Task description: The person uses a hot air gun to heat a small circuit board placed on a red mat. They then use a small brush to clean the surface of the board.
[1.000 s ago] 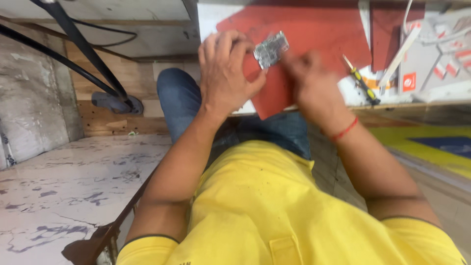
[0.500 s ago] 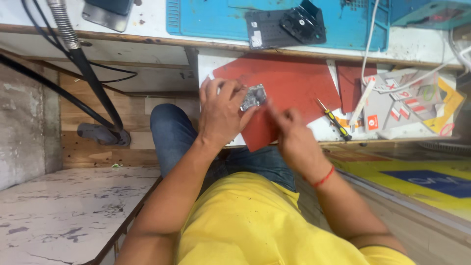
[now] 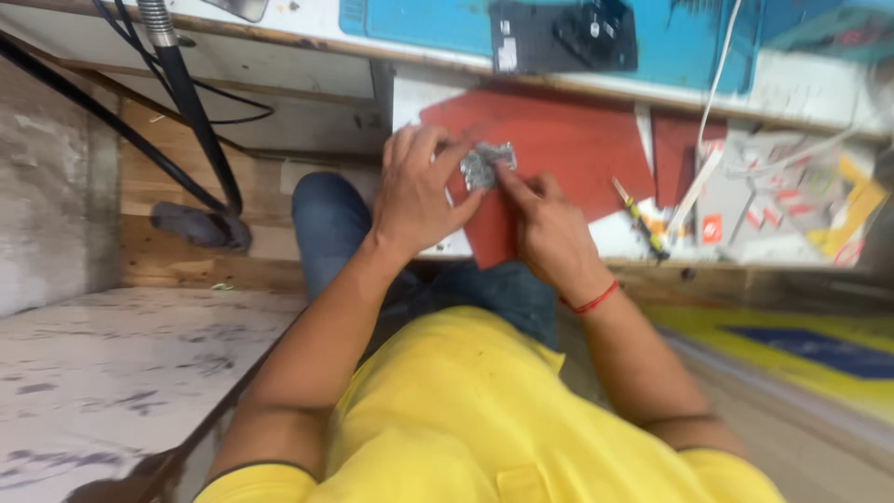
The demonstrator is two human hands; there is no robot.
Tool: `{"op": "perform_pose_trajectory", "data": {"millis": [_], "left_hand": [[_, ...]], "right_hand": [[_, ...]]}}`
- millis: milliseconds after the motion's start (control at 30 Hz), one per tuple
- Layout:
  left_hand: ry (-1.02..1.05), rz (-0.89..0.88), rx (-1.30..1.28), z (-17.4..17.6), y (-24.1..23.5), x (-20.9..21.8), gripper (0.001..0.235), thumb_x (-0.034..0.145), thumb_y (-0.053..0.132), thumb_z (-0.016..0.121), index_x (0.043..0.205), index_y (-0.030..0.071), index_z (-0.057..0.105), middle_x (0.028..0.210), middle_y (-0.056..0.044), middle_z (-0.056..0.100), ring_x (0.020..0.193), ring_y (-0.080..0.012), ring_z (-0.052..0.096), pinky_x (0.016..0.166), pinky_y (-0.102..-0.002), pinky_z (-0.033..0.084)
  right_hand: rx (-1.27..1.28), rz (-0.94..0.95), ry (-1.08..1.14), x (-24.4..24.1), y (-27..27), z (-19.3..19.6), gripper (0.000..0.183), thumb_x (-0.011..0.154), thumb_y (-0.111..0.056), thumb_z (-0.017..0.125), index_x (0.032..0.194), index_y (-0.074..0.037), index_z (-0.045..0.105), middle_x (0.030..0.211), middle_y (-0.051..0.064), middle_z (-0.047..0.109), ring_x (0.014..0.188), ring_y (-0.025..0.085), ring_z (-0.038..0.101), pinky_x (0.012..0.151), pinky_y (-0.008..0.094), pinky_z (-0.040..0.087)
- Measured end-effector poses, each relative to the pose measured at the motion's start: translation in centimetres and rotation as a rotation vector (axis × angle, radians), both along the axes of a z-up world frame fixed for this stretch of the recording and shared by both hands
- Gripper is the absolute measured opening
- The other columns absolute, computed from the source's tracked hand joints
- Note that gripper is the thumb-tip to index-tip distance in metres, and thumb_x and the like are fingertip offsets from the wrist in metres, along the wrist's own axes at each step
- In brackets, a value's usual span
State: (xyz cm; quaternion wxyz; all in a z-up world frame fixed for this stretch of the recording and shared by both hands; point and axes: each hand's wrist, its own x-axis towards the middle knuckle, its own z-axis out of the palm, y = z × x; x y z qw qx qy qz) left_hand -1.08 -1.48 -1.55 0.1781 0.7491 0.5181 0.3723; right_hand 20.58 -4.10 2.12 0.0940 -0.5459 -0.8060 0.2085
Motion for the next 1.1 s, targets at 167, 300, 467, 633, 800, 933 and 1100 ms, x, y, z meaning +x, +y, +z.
{"op": "perform_pose_trajectory", "data": {"millis": [167,300,467,633,800,933,1100], "left_hand": [[0.016,0.042,0.034,2.8,2.4,-0.5,0.049,0.071,0.029,0.086,0.112,0.009,0.071,0.115,-0.013,0.056,0.116,-0.0332,0.052,0.106,-0.049,0.042],[0.030,0.093,0.035,0.8,0.2,0.0,0.050,0.071,0.030,0.087,0.110,0.005,0.068,0.122,-0.015,0.054,0.122,-0.0367,0.047,0.103,-0.049,0.041],[0.035,0.086,0.006,0.0,1.0,-0.2,0.045,0.073,0.030,0.087,0.108,0.007,0.069,0.121,-0.011,0.055,0.122,-0.0335,0.048,0.104,-0.048,0.042],[0.049,0.089,-0.007,0.9,0.5,-0.1,0.044,0.076,0.031,0.087,0.110,0.010,0.069,0.122,-0.009,0.057,0.123,-0.0328,0.049,0.105,-0.048,0.042],[0.050,0.075,0.050,1.5,2.8,-0.5,0.057,0.072,0.033,0.085,0.122,0.011,0.071,0.118,-0.013,0.056,0.118,-0.0358,0.048,0.101,-0.050,0.041],[0.041,0.080,-0.045,0.2,-0.6,0.0,0.052,0.074,0.033,0.085,0.118,0.011,0.070,0.122,-0.012,0.055,0.122,-0.0362,0.047,0.104,-0.050,0.041],[0.054,0.123,-0.015,1.2,1.8,0.0,0.047,0.071,0.035,0.085,0.105,0.009,0.065,0.127,-0.015,0.051,0.129,-0.0383,0.042,0.111,-0.053,0.034]], "right_hand": [[-0.017,-0.100,-0.015,-0.6,3.6,2.0,0.056,0.092,-0.004,0.053,0.147,-0.019,0.055,0.108,0.021,0.064,0.084,0.044,0.067,0.072,0.052,0.054],[-0.044,0.028,-0.024,0.6,1.7,0.9,0.060,0.090,0.000,0.050,0.148,-0.014,0.053,0.113,0.024,0.063,0.083,0.046,0.065,0.072,0.053,0.053],[-0.037,0.035,0.001,0.8,2.0,-0.2,0.069,0.084,0.003,0.046,0.151,-0.011,0.050,0.115,0.027,0.060,0.086,0.047,0.066,0.073,0.053,0.054],[-0.031,-0.028,-0.053,0.0,1.7,0.0,0.066,0.087,0.002,0.050,0.151,-0.014,0.051,0.117,0.026,0.061,0.089,0.048,0.064,0.078,0.054,0.054],[0.066,-0.007,0.005,-0.1,3.6,0.2,0.067,0.083,0.001,0.055,0.148,-0.014,0.053,0.115,0.027,0.060,0.089,0.049,0.065,0.076,0.053,0.054],[-0.032,0.031,0.002,1.0,0.5,-0.7,0.065,0.087,0.003,0.052,0.149,-0.016,0.054,0.116,0.025,0.061,0.086,0.047,0.065,0.076,0.054,0.053],[-0.006,-0.035,-0.002,0.5,2.9,0.7,0.061,0.087,0.000,0.054,0.145,-0.018,0.057,0.109,0.022,0.064,0.085,0.045,0.066,0.074,0.052,0.054]]}}
